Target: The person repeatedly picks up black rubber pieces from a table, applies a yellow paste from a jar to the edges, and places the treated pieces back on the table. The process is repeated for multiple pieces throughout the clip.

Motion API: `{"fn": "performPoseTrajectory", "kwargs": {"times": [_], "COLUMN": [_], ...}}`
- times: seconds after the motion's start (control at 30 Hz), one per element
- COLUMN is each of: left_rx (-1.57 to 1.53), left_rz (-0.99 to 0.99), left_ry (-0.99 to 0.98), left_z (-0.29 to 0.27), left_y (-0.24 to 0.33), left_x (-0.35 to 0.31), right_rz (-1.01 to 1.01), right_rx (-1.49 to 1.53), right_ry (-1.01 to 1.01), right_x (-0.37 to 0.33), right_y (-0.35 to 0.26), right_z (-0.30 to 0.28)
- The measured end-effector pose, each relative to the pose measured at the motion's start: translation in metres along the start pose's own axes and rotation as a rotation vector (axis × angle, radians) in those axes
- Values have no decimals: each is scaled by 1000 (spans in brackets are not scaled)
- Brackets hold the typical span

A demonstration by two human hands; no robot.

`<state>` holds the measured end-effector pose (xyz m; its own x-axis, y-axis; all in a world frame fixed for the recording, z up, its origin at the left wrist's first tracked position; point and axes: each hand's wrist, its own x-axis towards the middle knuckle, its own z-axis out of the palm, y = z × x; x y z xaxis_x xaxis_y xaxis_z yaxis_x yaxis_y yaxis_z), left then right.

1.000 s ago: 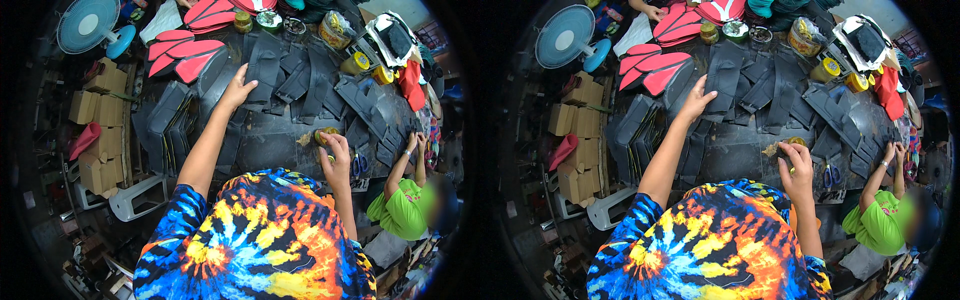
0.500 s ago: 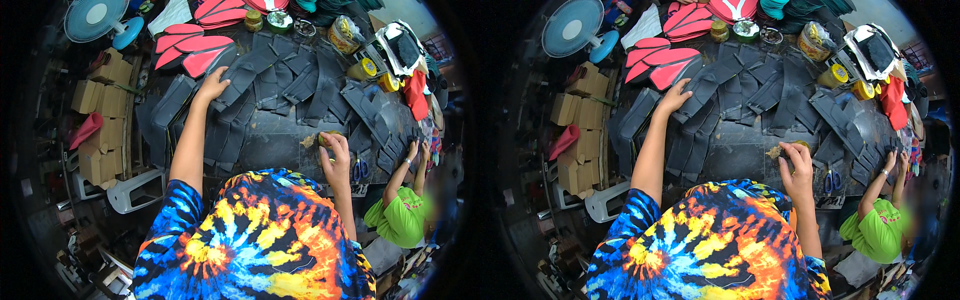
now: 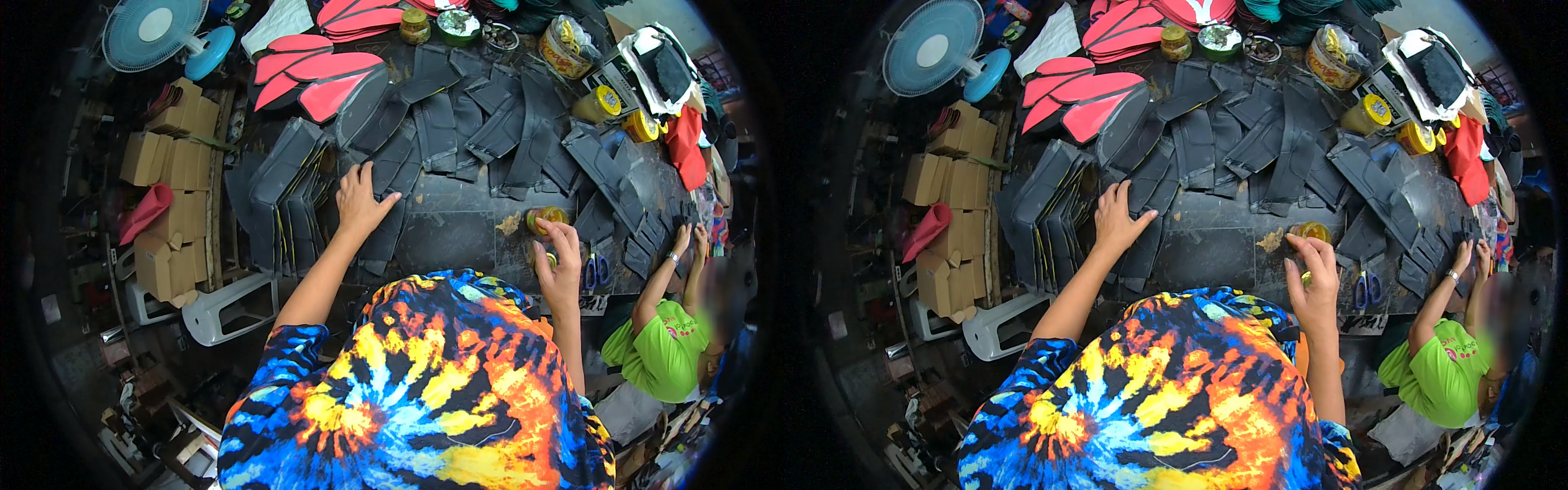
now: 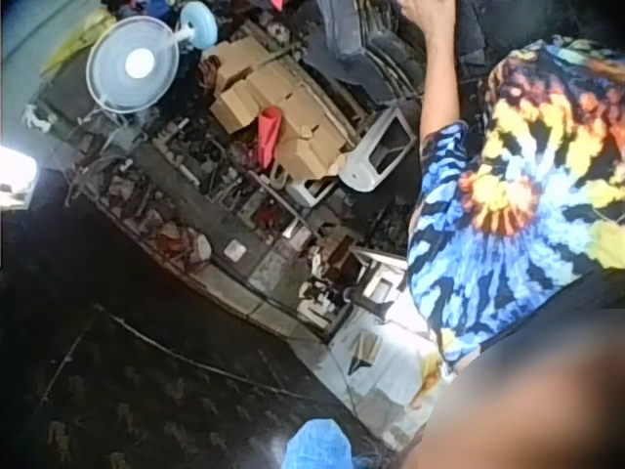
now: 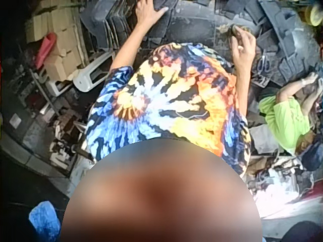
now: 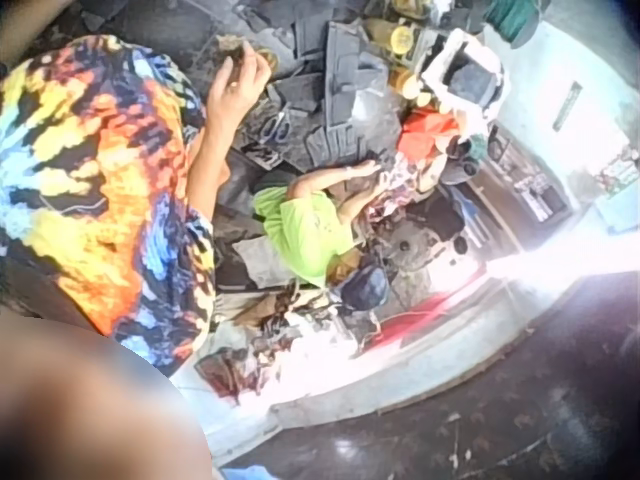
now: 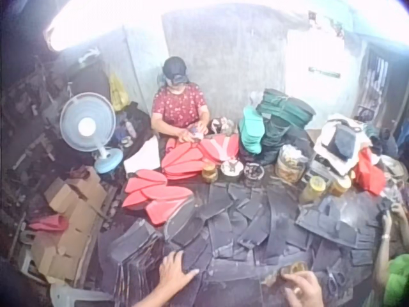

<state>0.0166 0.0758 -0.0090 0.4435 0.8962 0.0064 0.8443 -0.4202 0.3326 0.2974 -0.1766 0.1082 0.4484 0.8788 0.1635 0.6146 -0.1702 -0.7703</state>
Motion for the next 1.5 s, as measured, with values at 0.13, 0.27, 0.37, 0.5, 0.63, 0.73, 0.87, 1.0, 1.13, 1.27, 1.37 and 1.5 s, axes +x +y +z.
{"fn": "performPoseTrajectory", "kwargs": {"times": [0.13, 0.27, 0.37, 0.5, 0.63, 0.73, 0.87, 1.0, 1.13, 1.27, 1.37, 1.5], "left_rx": [-21, -62, -97, -176, -220, -167, -73, -128, -66, -121, -284, -744], "left_rz": [-176, -139, -60, 64, 280, 414, 428, 490, 401, 391, 328, 246], "left_ry": [17, -93, -125, -122, -44, 4, -269, -246, -300, -315, -526, -896], "left_z": [15, 27, 22, -12, -51, -55, -37, -13, 12, 17, 4, -30], "left_y": [2, 17, 17, 8, 16, 33, 49, 65, 90, 97, 95, 95], "left_x": [-12, -12, -13, -21, -40, -49, -51, -40, -21, -12, -2, 23], "right_rz": [-24, -29, -33, 61, 50, -11, -10, -6, -21, -48, -32, -47], "right_rx": [47, 56, -66, -241, -518, -588, -654, -723, -708, -605, -608, -563], "right_ry": [-19, -39, 23, 104, 110, 123, 38, -32, -86, 107, 171, 87], "right_x": [7, 10, 7, -5, -14, -9, 5, 15, 20, 7, -10, -16], "right_y": [-4, -2, 10, 37, 57, 67, 75, 80, 80, 78, 74, 56], "right_z": [8, 12, 3, -20, -33, -27, -15, -9, -9, -16, -20, -26]}}
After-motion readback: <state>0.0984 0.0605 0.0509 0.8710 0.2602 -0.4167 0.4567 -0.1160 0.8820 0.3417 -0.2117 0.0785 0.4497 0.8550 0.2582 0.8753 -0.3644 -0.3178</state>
